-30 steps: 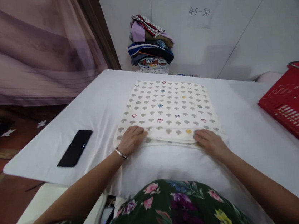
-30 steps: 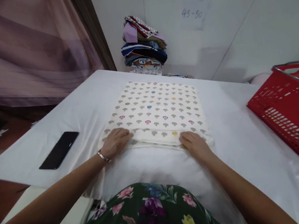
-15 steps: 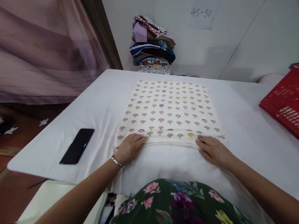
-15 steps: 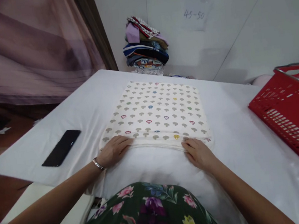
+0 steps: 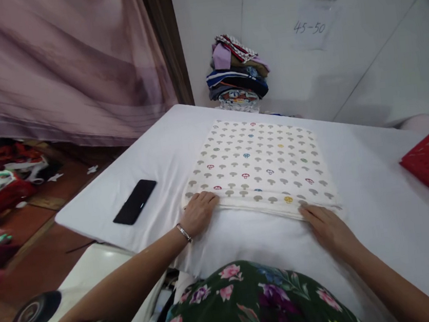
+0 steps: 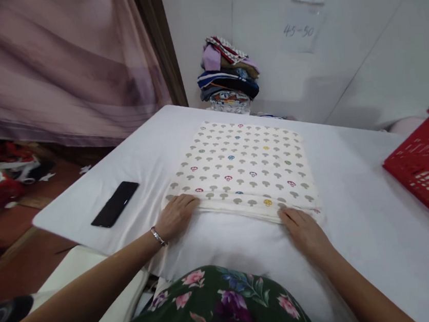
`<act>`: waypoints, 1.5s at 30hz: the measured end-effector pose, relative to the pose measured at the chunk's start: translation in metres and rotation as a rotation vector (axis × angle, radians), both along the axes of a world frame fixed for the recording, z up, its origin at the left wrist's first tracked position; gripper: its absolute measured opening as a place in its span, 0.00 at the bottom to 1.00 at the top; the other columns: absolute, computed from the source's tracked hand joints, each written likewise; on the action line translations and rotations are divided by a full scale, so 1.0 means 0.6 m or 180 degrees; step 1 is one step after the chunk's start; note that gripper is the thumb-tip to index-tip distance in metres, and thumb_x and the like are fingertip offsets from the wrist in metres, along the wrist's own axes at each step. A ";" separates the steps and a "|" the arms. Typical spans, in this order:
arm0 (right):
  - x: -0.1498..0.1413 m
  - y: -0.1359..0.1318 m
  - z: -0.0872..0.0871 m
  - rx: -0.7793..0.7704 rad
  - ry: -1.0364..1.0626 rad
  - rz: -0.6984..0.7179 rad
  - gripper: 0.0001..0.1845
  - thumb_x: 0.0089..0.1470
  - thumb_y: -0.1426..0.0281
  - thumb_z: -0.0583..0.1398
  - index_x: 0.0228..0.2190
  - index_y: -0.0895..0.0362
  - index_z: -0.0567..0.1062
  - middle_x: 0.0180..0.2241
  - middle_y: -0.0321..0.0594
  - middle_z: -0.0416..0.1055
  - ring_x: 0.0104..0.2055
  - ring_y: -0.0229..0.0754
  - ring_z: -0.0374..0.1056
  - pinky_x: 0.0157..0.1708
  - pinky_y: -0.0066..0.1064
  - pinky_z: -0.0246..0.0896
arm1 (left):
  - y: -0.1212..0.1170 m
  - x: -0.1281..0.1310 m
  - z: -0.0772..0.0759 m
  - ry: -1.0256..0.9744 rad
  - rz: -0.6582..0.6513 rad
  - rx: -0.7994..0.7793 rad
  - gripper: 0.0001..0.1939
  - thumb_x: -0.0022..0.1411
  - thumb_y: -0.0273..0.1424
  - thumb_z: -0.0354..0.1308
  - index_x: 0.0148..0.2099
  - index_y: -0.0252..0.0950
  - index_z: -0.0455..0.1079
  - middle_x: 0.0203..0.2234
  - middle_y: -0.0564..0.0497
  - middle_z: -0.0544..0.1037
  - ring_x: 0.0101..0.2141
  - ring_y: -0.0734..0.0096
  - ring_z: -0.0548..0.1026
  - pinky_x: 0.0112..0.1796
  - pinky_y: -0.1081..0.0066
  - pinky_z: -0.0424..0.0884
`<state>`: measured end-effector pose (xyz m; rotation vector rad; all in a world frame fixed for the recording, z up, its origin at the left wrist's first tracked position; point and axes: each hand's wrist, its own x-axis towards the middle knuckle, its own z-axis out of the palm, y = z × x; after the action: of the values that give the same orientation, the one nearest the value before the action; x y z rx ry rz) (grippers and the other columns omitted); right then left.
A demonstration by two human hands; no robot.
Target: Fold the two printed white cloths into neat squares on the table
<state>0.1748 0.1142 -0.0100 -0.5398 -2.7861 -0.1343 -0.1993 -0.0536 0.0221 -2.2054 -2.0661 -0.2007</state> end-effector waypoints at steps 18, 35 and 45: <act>-0.024 0.124 0.141 0.0820 0.0284 -0.0516 0.15 0.50 0.77 0.50 0.36 0.58 0.74 0.36 0.44 0.74 0.39 0.46 0.68 0.38 0.37 0.61 | 0.118 -0.077 0.120 0.0099 0.0332 0.0968 0.11 0.58 0.20 0.47 0.39 0.35 0.67 0.35 0.46 0.73 0.37 0.64 0.69 0.36 0.65 0.64; 0.026 0.066 0.075 0.0254 0.0212 -0.0239 0.17 0.49 0.81 0.48 0.33 0.54 0.73 0.34 0.41 0.74 0.35 0.42 0.70 0.35 0.34 0.66 | 0.013 -0.073 0.056 -0.0035 -0.0781 0.0414 0.11 0.63 0.23 0.45 0.37 0.36 0.68 0.32 0.49 0.75 0.32 0.71 0.71 0.34 0.69 0.70; 0.052 0.027 0.040 0.0223 0.0353 -0.0171 0.16 0.51 0.80 0.50 0.35 0.55 0.73 0.38 0.43 0.74 0.43 0.45 0.68 0.43 0.40 0.63 | -0.024 -0.051 0.026 -0.0313 -0.0637 0.0760 0.11 0.61 0.22 0.46 0.41 0.36 0.68 0.36 0.49 0.77 0.39 0.70 0.74 0.41 0.66 0.71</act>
<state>0.2059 0.1301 0.0141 -0.5863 -2.6500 -0.2065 -0.2298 -0.0679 0.0380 -2.2887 -1.7554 -0.5532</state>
